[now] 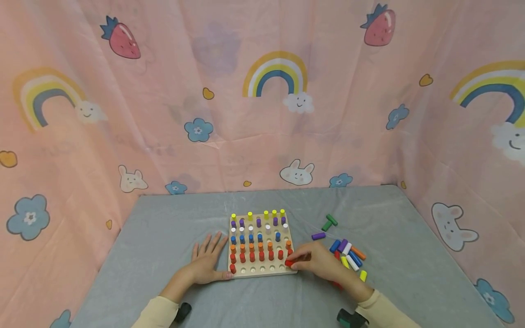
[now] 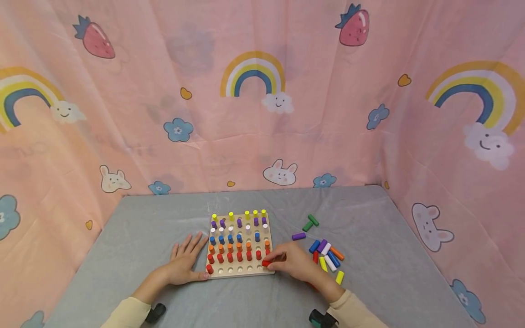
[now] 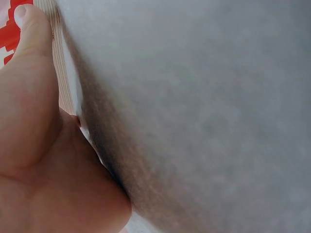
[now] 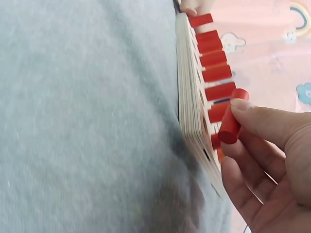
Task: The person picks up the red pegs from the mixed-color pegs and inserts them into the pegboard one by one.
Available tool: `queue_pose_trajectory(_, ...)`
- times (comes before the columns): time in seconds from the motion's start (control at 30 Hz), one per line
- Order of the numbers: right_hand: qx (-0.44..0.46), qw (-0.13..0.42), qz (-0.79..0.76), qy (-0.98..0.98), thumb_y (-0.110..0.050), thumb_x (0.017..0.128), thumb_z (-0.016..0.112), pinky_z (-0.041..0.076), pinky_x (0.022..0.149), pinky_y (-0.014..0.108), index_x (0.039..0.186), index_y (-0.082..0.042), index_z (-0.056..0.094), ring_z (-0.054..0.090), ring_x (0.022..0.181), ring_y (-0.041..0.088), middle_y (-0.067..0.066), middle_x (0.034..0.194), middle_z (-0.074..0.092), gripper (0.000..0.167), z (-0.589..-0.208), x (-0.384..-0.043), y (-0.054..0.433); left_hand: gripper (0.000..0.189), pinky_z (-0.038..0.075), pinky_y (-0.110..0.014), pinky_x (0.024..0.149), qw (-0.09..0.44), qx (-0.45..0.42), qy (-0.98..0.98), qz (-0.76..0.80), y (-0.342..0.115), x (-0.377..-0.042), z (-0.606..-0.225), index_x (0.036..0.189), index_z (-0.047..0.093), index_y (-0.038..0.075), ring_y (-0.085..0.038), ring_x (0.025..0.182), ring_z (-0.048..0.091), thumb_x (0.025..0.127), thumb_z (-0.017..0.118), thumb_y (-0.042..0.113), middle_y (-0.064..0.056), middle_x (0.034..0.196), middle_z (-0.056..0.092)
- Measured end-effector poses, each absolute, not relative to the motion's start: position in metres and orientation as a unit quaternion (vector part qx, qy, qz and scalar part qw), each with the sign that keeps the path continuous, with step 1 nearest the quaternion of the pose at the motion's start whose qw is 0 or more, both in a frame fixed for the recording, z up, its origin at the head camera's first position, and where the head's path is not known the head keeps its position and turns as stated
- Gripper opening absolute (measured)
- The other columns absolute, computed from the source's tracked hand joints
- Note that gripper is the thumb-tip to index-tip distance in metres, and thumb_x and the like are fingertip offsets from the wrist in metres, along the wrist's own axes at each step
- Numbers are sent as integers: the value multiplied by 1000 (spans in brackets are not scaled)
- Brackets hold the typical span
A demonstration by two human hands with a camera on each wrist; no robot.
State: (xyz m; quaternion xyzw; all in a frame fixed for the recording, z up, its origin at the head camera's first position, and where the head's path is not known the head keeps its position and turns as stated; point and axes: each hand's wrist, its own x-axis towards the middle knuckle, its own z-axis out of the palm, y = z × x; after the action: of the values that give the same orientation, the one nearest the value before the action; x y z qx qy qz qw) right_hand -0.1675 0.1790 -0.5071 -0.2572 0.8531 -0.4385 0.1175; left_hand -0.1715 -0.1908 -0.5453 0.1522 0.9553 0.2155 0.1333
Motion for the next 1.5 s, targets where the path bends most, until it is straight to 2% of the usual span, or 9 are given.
queue_pose_trajectory(0.27, -248, 103, -443, 855, -23, 85, 78, 51, 64, 21, 100, -20, 80, 56, 75, -2, 0, 98, 76, 16, -506, -162, 166, 119, -7, -69, 117, 141, 145, 953, 227, -189, -169, -539, 160, 16, 18, -41, 155, -4, 71, 69, 75, -11, 169, 3)
queue_pose_trajectory(0.87, -241, 97, -448, 855, -25, 83, 80, 47, 55, 20, 97, -22, 81, 55, 68, 2, -3, 91, 76, 15, -503, -155, 140, 118, -7, -69, 117, 142, 143, 953, 226, -189, -169, -539, 160, 16, 18, -41, 155, -3, 71, 69, 75, -11, 169, 4)
queue_pose_trajectory(1.13, -237, 118, -466, 844, -24, 84, 79, 51, 57, 20, 100, -18, 80, 59, 67, 2, 2, 94, 76, 17, -505, -152, 128, 120, -6, -69, 117, 140, 149, 955, 217, -191, -171, -545, 160, 14, 19, -41, 155, -4, 70, 65, 80, -10, 169, 3)
queue_pose_trajectory(1.33, -244, 116, -465, 843, -25, 85, 78, 51, 59, 19, 102, -17, 80, 59, 70, 1, 0, 96, 77, 19, -507, -152, 118, 120, -6, -69, 117, 139, 151, 953, 222, -190, -171, -544, 160, 15, 18, -41, 155, -4, 70, 65, 80, -11, 169, 3)
queue_pose_trajectory(1.5, -252, 102, -464, 843, -20, 85, 79, 52, 60, 19, 100, -16, 80, 61, 69, 0, 1, 94, 78, 16, -508, -150, 106, 118, -6, -70, 117, 133, 151, 953, 226, -190, -169, -542, 160, 16, 18, -42, 155, -2, 71, 68, 77, -11, 169, 4)
